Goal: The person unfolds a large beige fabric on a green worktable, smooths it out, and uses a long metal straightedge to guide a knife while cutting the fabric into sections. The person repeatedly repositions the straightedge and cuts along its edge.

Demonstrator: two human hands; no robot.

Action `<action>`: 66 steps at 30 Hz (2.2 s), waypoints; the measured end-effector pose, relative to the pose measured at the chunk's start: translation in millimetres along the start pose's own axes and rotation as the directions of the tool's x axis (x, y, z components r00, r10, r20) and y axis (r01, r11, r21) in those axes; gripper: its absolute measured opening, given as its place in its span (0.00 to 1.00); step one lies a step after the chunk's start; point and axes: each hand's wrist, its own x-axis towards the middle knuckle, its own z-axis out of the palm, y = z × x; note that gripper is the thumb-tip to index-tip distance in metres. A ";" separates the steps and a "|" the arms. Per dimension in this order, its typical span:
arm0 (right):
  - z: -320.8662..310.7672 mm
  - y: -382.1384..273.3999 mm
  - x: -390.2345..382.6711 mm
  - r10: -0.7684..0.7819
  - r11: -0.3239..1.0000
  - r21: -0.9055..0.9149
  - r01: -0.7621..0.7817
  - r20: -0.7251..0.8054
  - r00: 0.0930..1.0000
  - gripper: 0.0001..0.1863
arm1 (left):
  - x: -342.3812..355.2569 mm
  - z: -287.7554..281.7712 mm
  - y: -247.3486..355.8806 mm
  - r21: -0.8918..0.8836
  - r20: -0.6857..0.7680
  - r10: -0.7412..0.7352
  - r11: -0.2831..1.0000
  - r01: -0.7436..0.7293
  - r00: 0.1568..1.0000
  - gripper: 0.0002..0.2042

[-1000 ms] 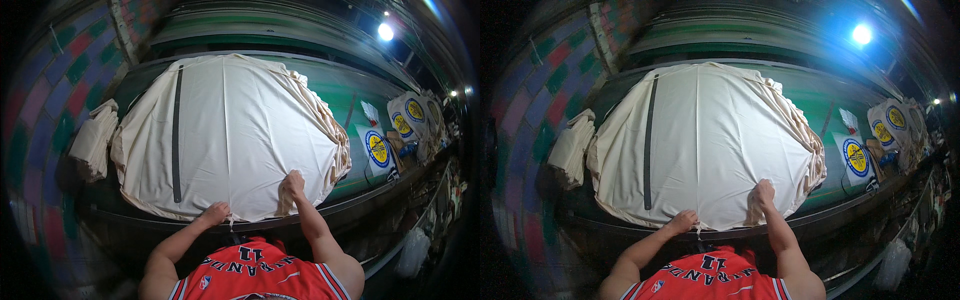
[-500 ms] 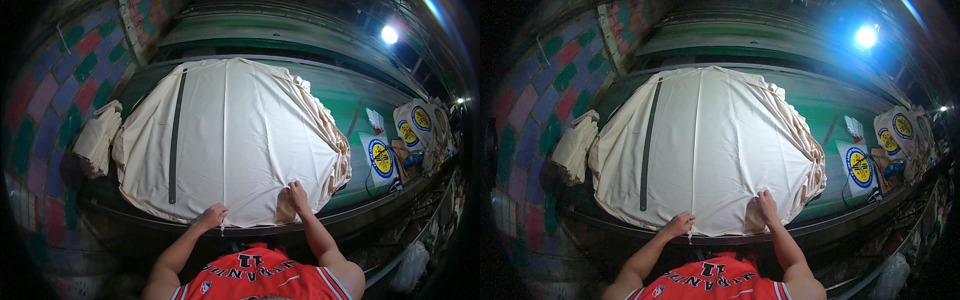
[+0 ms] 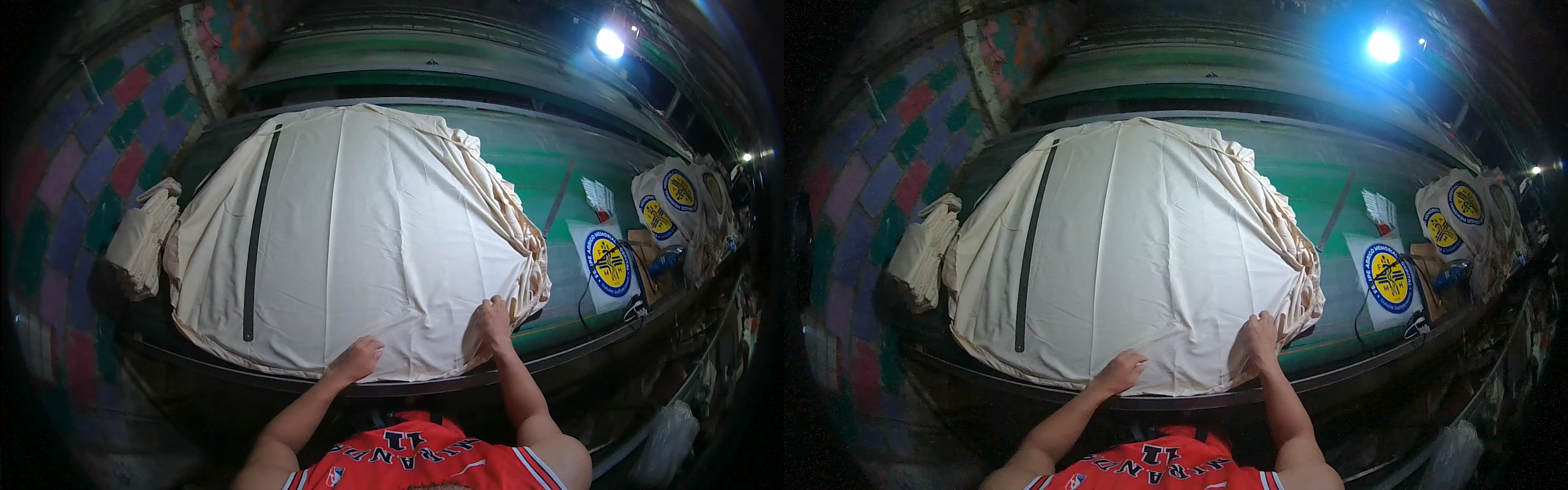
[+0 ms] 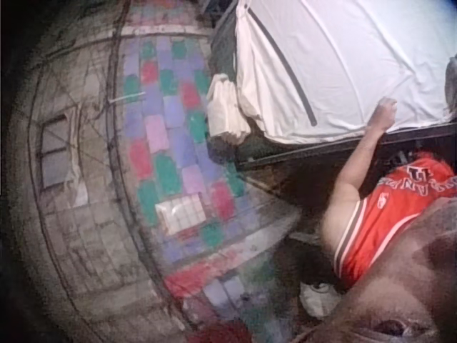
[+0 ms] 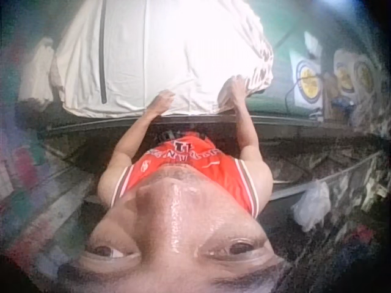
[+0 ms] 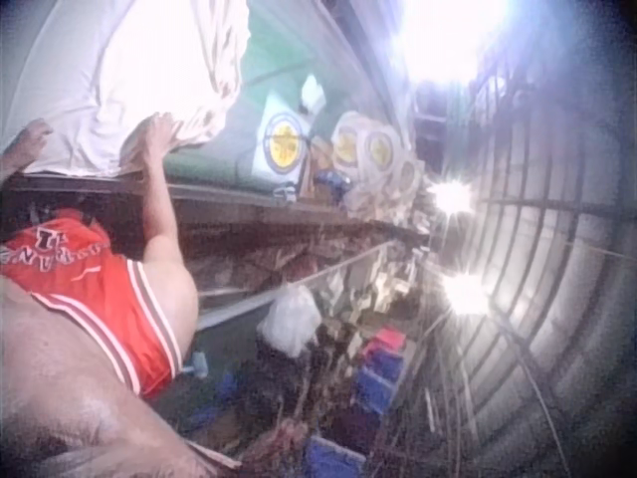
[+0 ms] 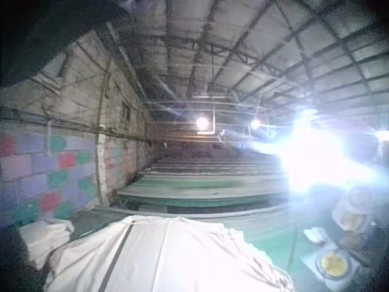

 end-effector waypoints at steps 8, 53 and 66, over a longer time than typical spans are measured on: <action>-12.8 -33.4 15.4 -0.015 0.998 -0.055 0.015 -0.003 1.000 0.10 | 20.1 32.6 26.2 0.027 0.243 0.021 0.999 -0.029 0.970 0.14; 80.6 151.5 348.0 -0.054 0.977 -0.205 0.059 0.027 0.998 0.13 | 189.2 239.9 134.6 0.258 0.131 -0.307 0.929 0.267 0.943 0.11; 59.5 132.1 384.6 -0.173 0.971 -0.186 0.148 -0.123 0.977 0.24 | 194.8 237.3 134.9 0.107 0.133 -0.368 0.928 0.356 0.920 0.06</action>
